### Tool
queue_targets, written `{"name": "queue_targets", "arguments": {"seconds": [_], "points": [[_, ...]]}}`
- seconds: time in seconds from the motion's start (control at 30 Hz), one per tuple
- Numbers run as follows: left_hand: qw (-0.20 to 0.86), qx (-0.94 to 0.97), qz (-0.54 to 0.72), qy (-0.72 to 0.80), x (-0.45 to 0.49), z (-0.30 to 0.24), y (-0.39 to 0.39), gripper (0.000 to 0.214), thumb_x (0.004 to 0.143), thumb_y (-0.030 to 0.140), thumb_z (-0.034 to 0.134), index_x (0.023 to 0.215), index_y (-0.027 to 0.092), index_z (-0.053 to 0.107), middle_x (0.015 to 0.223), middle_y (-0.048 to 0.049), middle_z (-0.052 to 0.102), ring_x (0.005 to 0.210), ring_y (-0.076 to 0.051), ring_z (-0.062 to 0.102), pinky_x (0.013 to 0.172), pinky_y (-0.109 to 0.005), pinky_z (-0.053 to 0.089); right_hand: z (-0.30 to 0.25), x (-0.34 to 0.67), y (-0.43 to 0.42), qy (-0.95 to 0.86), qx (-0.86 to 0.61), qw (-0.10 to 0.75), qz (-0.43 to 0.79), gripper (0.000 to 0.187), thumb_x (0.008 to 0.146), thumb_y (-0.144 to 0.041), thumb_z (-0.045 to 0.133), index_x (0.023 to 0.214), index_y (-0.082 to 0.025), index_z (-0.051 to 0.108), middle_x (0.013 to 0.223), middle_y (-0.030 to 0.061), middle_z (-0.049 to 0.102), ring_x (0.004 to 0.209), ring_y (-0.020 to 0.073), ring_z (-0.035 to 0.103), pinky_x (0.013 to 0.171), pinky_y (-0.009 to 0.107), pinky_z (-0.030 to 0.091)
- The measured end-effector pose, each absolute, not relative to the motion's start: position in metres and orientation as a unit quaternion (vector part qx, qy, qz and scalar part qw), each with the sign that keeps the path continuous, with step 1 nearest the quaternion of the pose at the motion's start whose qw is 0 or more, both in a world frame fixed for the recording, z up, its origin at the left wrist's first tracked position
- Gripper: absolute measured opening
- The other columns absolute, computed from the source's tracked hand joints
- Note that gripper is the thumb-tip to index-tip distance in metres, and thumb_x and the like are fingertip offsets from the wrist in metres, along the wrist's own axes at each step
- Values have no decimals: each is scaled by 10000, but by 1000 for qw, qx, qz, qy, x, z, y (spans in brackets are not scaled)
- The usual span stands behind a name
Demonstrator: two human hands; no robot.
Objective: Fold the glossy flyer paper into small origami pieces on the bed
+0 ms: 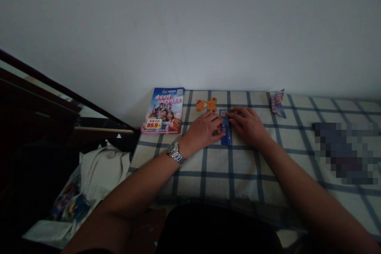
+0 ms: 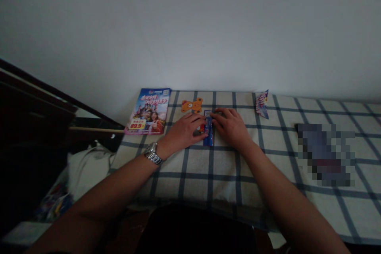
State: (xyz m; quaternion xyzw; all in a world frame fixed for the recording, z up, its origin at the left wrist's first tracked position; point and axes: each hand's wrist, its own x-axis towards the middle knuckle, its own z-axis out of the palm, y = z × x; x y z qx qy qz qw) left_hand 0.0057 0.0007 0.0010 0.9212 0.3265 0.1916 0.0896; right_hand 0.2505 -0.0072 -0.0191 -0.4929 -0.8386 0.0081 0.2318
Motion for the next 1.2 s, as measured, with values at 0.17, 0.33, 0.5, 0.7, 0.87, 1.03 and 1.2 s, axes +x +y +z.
{"name": "queue_targets", "arguments": {"seconds": [0.17, 0.33, 0.5, 0.7, 0.87, 1.03, 1.2], "points": [[82, 924, 192, 319, 6, 0, 0, 355, 1022, 379, 658, 1328, 197, 654, 1327, -91, 643, 1220, -269, 591, 1109, -467, 506, -22, 250, -7, -832, -499, 242, 3, 382, 1071, -355, 518, 1354, -222, 738, 1344, 134, 685, 1205, 336, 595, 1052, 533, 506], [83, 923, 191, 323, 6, 1, -1, 329, 1029, 356, 633, 1319, 206, 676, 1319, -88, 641, 1219, -272, 588, 1115, -474, 508, -25, 247, -3, -815, -510, 275, 14, 324, 1049, -337, 567, 1272, -240, 782, 1289, 120, 709, 1145, 321, 624, 1024, 528, 525], [84, 918, 195, 335, 7, 2, -3, 323, 1032, 350, 621, 1315, 210, 685, 1367, -89, 627, 1222, -278, 589, 1104, -481, 520, -26, 244, -1, -799, -523, 296, 18, 267, 1011, -338, 644, 1204, -249, 806, 1240, 116, 727, 1123, 326, 641, 1002, 529, 533], [85, 914, 203, 342, 9, -1, -3, 345, 1021, 347, 639, 1332, 203, 677, 1412, -92, 608, 1256, -288, 585, 1110, -490, 519, -28, 245, 2, -794, -527, 303, 26, 238, 991, -359, 685, 1167, -263, 815, 1228, 105, 731, 1105, 318, 658, 986, 515, 538], [87, 914, 205, 339, 9, -2, -3, 338, 1019, 331, 641, 1328, 197, 671, 1438, -89, 604, 1276, -286, 575, 1124, -492, 506, -27, 244, 1, -791, -526, 310, 31, 228, 992, -358, 688, 1158, -265, 813, 1210, 88, 755, 1099, 312, 670, 980, 508, 543], [97, 909, 210, 346, 10, -1, -4, 311, 1015, 327, 645, 1304, 216, 676, 1392, -84, 621, 1244, -277, 581, 1119, -494, 504, -25, 243, -2, -802, -512, 307, 26, 191, 991, -340, 686, 1092, -278, 835, 1198, 75, 772, 1084, 305, 681, 979, 505, 547], [94, 908, 212, 347, 11, -1, -5, 304, 1013, 321, 643, 1296, 214, 674, 1368, -81, 630, 1228, -275, 579, 1110, -486, 506, -25, 243, -2, -802, -514, 303, 35, 204, 991, -328, 684, 1112, -278, 841, 1219, 86, 758, 1097, 314, 670, 982, 521, 552]]}}
